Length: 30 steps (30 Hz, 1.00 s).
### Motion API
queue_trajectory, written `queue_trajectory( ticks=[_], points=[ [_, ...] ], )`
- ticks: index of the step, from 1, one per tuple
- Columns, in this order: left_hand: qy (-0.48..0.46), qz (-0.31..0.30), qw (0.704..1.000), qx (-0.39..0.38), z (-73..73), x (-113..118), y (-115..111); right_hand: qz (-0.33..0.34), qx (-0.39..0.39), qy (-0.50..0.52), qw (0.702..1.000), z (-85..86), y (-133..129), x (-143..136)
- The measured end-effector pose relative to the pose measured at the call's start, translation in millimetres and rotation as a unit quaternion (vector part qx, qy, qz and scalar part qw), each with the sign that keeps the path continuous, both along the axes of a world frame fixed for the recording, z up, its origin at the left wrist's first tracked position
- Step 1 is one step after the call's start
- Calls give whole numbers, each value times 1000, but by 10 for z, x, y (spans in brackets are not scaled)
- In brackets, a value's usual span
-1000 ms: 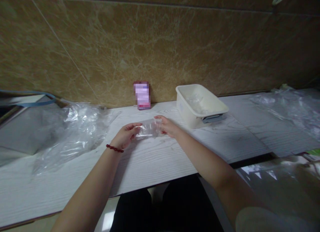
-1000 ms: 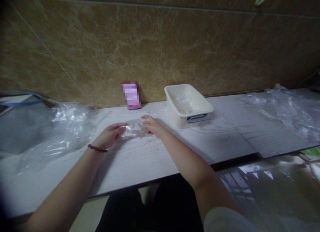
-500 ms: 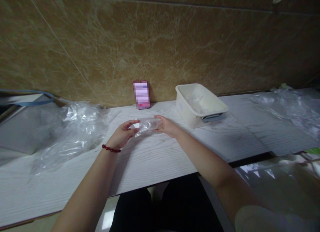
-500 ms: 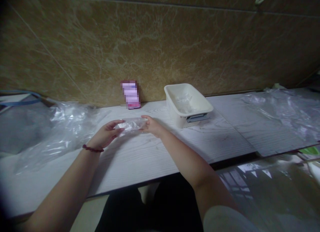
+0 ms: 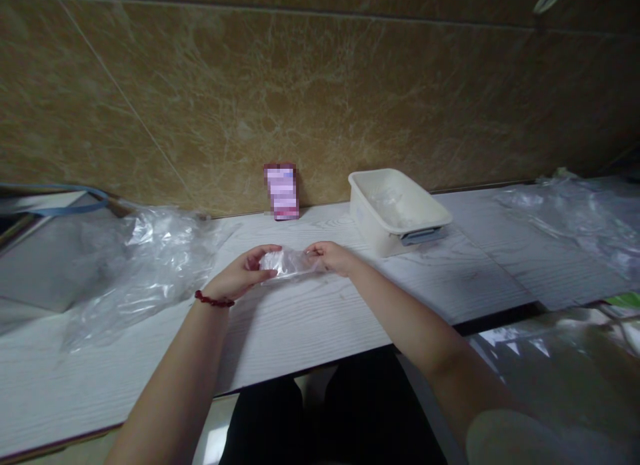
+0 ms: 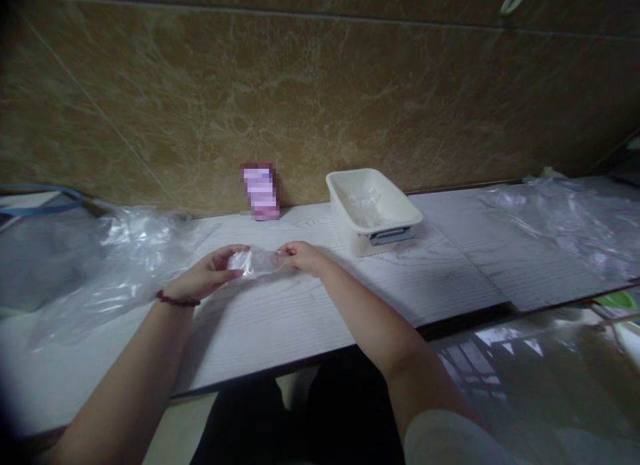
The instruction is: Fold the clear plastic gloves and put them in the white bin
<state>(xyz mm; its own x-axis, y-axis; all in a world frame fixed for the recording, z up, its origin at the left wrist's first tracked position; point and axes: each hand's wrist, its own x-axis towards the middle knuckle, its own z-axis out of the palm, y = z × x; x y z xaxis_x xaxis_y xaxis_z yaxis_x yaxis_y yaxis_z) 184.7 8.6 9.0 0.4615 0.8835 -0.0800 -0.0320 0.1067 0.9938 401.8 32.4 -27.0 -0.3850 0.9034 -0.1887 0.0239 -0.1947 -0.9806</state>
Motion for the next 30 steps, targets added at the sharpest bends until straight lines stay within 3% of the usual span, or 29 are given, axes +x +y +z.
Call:
queue_trajectory(
  ticks=[5, 12, 15, 19, 23, 30],
  points=[
    [3, -10, 1000, -23, -21, -22, 14, -30, 98, -33, 994, 21, -8, 9],
    [28, 7, 996, -88, -117, -23, 62, 8, 51, -21, 998, 38, -21, -16],
    [37, -1, 993, -110, -117, -39, 79, -11, 35, -3, 999, 48, -17, -26],
    [40, 2, 995, -95, -96, -43, 82, -36, 5, 58, 998, 75, -21, -36],
    [37, 22, 998, -49, -62, -7, 57, -15, -47, 114, 992, 133, -45, -26],
    [63, 17, 998, 13, -57, -35, 50, -4, 24, 12, 1000, 194, -112, 23]
  ],
)
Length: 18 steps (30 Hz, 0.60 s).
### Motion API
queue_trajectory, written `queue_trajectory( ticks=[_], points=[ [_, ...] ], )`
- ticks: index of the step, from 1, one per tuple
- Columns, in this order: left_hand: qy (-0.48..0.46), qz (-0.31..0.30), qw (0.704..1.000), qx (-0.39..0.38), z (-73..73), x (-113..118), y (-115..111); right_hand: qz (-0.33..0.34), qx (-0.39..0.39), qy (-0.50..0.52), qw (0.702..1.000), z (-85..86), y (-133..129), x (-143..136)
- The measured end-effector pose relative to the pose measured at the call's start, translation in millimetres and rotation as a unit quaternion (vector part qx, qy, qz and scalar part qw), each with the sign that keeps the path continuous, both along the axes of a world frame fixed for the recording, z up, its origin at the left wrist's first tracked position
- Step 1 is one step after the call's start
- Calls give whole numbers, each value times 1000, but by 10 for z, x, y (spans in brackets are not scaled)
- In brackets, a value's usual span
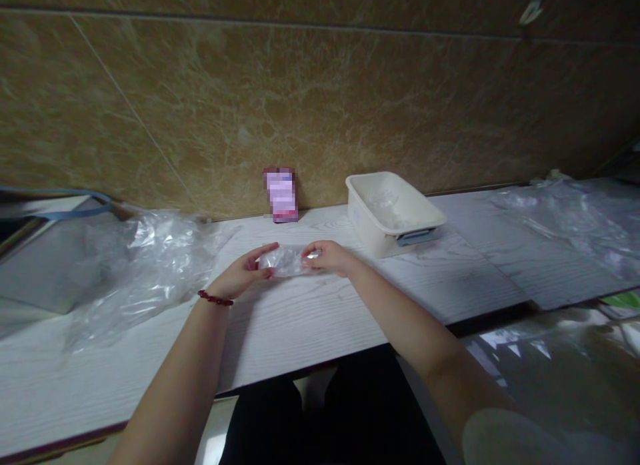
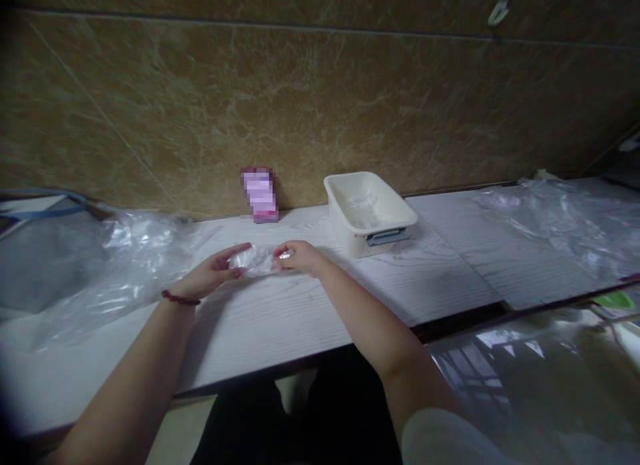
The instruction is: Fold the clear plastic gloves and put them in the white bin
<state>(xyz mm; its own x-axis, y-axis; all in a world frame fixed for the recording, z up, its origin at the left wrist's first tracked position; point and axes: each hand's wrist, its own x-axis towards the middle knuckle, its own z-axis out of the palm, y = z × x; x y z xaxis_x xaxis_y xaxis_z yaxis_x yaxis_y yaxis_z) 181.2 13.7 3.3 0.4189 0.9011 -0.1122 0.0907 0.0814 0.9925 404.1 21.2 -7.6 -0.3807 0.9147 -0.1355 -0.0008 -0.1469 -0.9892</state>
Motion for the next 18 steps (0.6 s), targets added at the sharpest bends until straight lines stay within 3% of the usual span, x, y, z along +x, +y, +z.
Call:
queue_trajectory(
  ticks=[5, 18],
  points=[
    [-8, 3, 1000, 18, -7, -24, 4, 25, 34, -20, 999, 74, -25, 78],
    [-4, 53, 990, 132, 83, 98, -70, -15, 84, -50, 995, 242, 22, 237]
  ],
)
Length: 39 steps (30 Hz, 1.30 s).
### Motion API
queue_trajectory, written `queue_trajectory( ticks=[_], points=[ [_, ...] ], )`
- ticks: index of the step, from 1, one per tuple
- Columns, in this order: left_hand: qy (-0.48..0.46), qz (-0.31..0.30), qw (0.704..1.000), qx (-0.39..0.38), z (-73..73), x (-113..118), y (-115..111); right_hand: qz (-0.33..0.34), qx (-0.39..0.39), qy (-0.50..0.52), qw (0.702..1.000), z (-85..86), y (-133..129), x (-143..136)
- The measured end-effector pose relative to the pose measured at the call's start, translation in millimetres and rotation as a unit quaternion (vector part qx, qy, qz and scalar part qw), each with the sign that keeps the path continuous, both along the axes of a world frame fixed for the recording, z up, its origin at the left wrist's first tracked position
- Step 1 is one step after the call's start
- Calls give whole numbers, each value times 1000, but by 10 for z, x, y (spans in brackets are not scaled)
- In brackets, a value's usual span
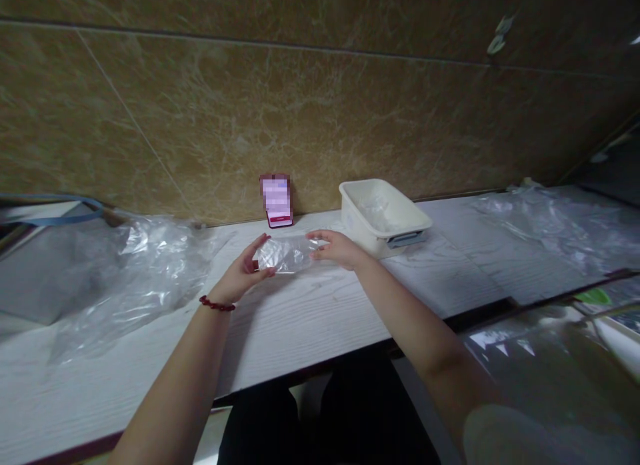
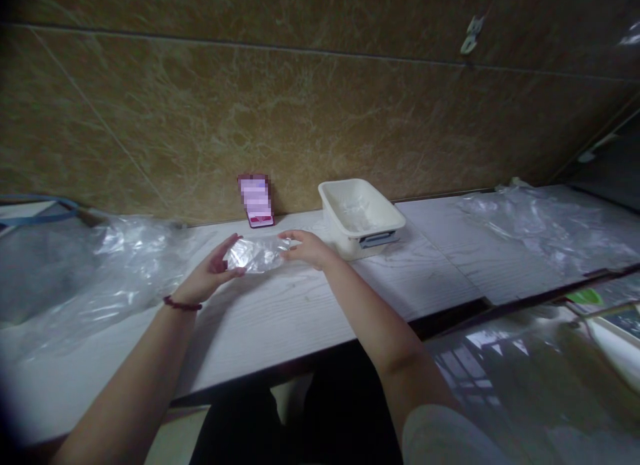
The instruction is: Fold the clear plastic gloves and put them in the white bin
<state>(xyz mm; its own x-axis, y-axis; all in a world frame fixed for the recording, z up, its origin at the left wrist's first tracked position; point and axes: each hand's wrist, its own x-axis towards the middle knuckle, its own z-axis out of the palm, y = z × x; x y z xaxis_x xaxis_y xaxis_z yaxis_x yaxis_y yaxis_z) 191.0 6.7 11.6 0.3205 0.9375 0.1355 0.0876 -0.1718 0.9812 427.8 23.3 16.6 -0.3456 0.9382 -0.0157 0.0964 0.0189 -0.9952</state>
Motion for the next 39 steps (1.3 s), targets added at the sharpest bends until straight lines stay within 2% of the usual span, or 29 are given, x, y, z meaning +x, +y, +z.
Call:
queue_trajectory(
  ticks=[4, 6, 9, 14, 16, 18, 22, 25, 27, 31, 33, 36, 39],
  points=[
    [-46, -5, 999, 0, -102, 62, 19, -12, 49, -76, 996, 267, -28, 113],
    [-83, -23, 996, -8, -171, 109, 25, -12, 79, -117, 990, 476, -21, 241],
    [-107, -52, 993, -24, -253, 176, 22, -47, 119, -197, 972, 863, 37, 542],
    [-59, -78, 993, -62, -319, 223, 42, -115, 172, -357, 911, 1529, 170, 1158],
    [-34, -94, 993, -69, -340, 227, 71, -137, 195, -426, 873, 1713, 211, 1360],
    [-22, -107, 992, -67, -360, 232, 101, -145, 206, -488, 836, 1816, 248, 1503],
    [-20, -121, 991, -62, -382, 242, 134, -141, 191, -577, 781, 1803, 343, 1580],
    [-23, -124, 990, -68, -390, 241, 144, -135, 172, -609, 763, 1688, 448, 1509],
    [-28, -128, 989, -73, -401, 235, 156, -125, 166, -601, 772, 1595, 526, 1459],
    [-38, -137, 986, -86, -444, 220, 200, -97, 130, -542, 824, 1375, 652, 1458],
    [-46, -141, 985, -89, -466, 216, 222, -90, 105, -525, 840, 1242, 691, 1512],
    [-53, -144, 984, -90, -484, 220, 237, -80, 86, -541, 833, 1030, 741, 1619],
    [-54, -145, 984, -94, -477, 229, 232, -84, 67, -584, 805, 842, 797, 1700]
  ],
)
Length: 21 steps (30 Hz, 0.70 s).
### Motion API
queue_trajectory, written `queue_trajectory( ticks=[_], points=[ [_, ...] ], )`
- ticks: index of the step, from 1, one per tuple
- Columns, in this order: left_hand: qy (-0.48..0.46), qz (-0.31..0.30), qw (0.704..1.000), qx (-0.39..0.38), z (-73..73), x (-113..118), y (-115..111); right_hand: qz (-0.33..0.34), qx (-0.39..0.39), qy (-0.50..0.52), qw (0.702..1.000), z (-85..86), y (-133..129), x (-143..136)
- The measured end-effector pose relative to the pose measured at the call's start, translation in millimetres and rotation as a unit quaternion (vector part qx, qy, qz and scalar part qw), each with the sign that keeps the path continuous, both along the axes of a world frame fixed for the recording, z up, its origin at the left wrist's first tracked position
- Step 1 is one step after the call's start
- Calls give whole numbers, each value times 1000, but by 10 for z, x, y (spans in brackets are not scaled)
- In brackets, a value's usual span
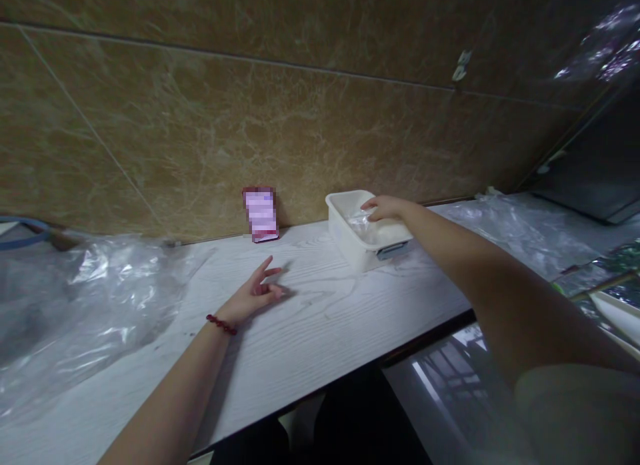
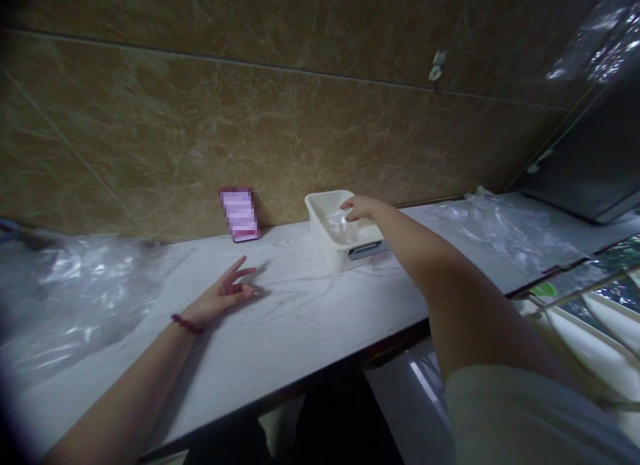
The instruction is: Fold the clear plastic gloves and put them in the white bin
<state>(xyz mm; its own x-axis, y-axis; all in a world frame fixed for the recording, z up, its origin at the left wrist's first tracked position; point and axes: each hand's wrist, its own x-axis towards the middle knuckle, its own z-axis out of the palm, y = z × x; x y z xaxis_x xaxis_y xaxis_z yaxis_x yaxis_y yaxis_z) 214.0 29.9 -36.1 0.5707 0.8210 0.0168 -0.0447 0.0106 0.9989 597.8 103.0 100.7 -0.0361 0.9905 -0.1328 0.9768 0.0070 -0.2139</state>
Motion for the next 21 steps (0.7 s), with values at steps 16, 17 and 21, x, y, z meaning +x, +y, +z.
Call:
queue_trajectory(
  ticks=[16, 17, 21],
  points=[
    [16, 0, 1000, -17, 45, -1, -7, 49, 21, -309, 950, -210, 25, -93],
    [18, -1, 1000, -17, 42, -6, -4, 44, 34, -304, 951, -169, 8, -114],
    [21, -9, 1000, -13, 27, -22, 1, 44, 67, -262, 962, -10, -75, -198]
  ],
)
